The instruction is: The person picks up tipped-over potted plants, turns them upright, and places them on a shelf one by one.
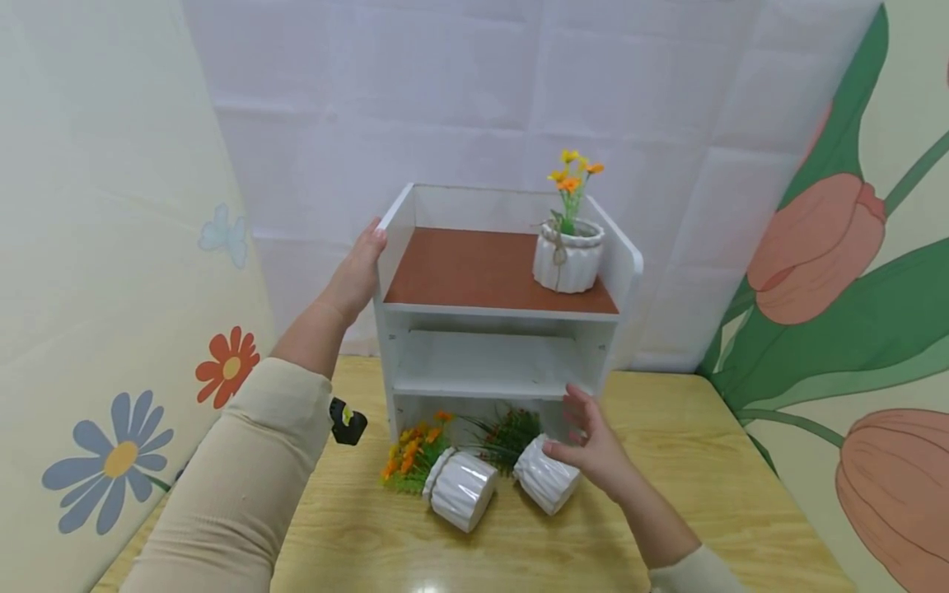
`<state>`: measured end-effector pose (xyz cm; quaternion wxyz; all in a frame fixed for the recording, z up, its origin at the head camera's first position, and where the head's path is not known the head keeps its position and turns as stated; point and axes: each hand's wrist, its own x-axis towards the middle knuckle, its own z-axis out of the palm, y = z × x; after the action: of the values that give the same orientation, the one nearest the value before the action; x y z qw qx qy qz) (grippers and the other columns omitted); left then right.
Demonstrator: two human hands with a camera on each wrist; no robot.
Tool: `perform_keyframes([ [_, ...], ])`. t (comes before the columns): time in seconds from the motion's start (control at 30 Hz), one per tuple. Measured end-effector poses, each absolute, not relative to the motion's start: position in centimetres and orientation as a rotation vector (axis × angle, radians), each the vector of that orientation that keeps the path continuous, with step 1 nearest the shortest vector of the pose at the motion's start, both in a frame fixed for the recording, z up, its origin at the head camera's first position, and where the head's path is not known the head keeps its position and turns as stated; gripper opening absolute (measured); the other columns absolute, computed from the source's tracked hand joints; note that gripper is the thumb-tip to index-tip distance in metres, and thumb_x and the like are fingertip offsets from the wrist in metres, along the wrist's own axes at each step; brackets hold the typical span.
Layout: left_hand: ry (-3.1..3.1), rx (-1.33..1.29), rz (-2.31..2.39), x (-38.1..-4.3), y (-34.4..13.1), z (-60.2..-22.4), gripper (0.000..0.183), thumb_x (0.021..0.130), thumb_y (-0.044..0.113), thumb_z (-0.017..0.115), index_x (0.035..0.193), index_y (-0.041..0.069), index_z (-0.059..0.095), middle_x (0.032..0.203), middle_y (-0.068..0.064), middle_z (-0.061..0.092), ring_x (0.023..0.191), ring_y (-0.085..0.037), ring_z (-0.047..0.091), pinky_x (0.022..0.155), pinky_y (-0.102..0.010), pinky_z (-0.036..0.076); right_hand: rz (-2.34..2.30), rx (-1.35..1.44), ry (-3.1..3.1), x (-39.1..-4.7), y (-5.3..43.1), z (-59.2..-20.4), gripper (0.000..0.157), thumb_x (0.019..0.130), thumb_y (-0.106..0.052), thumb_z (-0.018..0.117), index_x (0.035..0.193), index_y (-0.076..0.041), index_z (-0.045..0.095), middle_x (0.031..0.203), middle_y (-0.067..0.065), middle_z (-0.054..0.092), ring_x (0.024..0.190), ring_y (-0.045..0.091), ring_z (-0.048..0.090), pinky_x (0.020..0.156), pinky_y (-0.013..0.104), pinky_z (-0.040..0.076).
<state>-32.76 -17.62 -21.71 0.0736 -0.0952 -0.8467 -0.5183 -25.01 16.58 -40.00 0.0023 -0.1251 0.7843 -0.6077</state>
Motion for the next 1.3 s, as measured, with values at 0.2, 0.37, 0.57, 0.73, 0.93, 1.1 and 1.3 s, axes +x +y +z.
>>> perform_keyframes([
  [0.2, -2.536, -0.311, -1.549, -32.9, -17.6, -21.6, 0.063, 0.103, 0.049, 0.008, 0.159, 0.022, -0.004, 0.166, -0.009, 0.001, 0.152, -0.032, 0.003, 0.119, -0.063, 0.006, -1.893, -0.350, 2.465, -24.9, 16.5, -41.2, 0.093, 0.080, -0.003, 0.078, 0.153, -0.003, 0.020, 0.159, 0.024, 0.021, 0.144, 0.048, 0.026, 0.114, 0.062, 0.028],
  [0.37, -2.540, -0.310, -1.554, -32.8, -17.6, -21.5, 0.062, 0.103, 0.050, 0.009, 0.159, 0.026, -0.005, 0.166, -0.008, 0.000, 0.152, -0.033, 0.003, 0.118, -0.066, 0.007, -1.871, -0.334, 2.493, -24.8, 16.4, -42.1, 0.094, 0.078, -0.003, 0.079, 0.152, 0.000, 0.021, 0.158, 0.027, 0.022, 0.141, 0.050, 0.029, 0.112, 0.063, 0.029],
  [0.57, -2.540, -0.305, -1.563, -32.7, -17.5, -21.5, 0.062, 0.103, 0.050, 0.008, 0.159, 0.027, -0.005, 0.166, -0.008, 0.001, 0.152, -0.034, 0.004, 0.117, -0.067, 0.008, -1.840, -0.297, 2.535, -24.9, 16.2, -43.2, 0.092, 0.076, -0.002, 0.080, 0.151, 0.000, 0.025, 0.156, 0.028, 0.025, 0.139, 0.050, 0.031, 0.112, 0.062, 0.031],
  [0.73, -2.540, -0.298, -1.556, -32.8, -17.5, -21.6, 0.062, 0.103, 0.050, 0.008, 0.159, 0.026, -0.005, 0.166, -0.009, 0.002, 0.152, -0.034, 0.005, 0.117, -0.067, 0.008, -1.810, -0.293, 2.573, -25.2, 16.2, -44.0, 0.093, 0.075, -0.003, 0.081, 0.150, 0.000, 0.026, 0.156, 0.027, 0.028, 0.137, 0.051, 0.033, 0.112, 0.062, 0.029],
  [0.93, -2.536, -0.300, -1.554, -32.8, -17.6, -21.8, 0.063, 0.103, 0.051, 0.008, 0.159, 0.027, -0.005, 0.166, -0.011, 0.004, 0.151, -0.036, 0.007, 0.116, -0.068, 0.009, -1.718, -0.281, 2.653, -25.7, 16.0, -44.6, 0.094, 0.074, -0.006, 0.082, 0.149, 0.002, 0.028, 0.155, 0.027, 0.030, 0.137, 0.051, 0.033, 0.112, 0.062, 0.030],
  [1.1, -2.532, -0.303, -1.562, -32.9, -17.6, -21.8, 0.062, 0.103, 0.051, 0.008, 0.159, 0.026, -0.005, 0.166, -0.011, 0.003, 0.152, -0.036, 0.006, 0.116, -0.068, 0.008, -1.615, -0.263, 2.731, -26.1, 15.7, -45.1, 0.095, 0.073, -0.009, 0.084, 0.149, 0.003, 0.029, 0.153, 0.028, 0.033, 0.139, 0.050, 0.032, 0.113, 0.060, 0.030],
  [1.3, -2.535, -0.291, -1.551, -32.9, -17.5, -21.7, 0.063, 0.103, 0.051, 0.008, 0.159, 0.026, -0.005, 0.166, -0.011, 0.004, 0.152, -0.036, 0.006, 0.116, -0.068, 0.009, -1.527, -0.278, 2.790, -26.4, 15.3, -45.3, 0.097, 0.071, -0.012, 0.086, 0.148, 0.006, 0.030, 0.150, 0.032, 0.035, 0.138, 0.050, 0.033, 0.112, 0.060, 0.031],
])
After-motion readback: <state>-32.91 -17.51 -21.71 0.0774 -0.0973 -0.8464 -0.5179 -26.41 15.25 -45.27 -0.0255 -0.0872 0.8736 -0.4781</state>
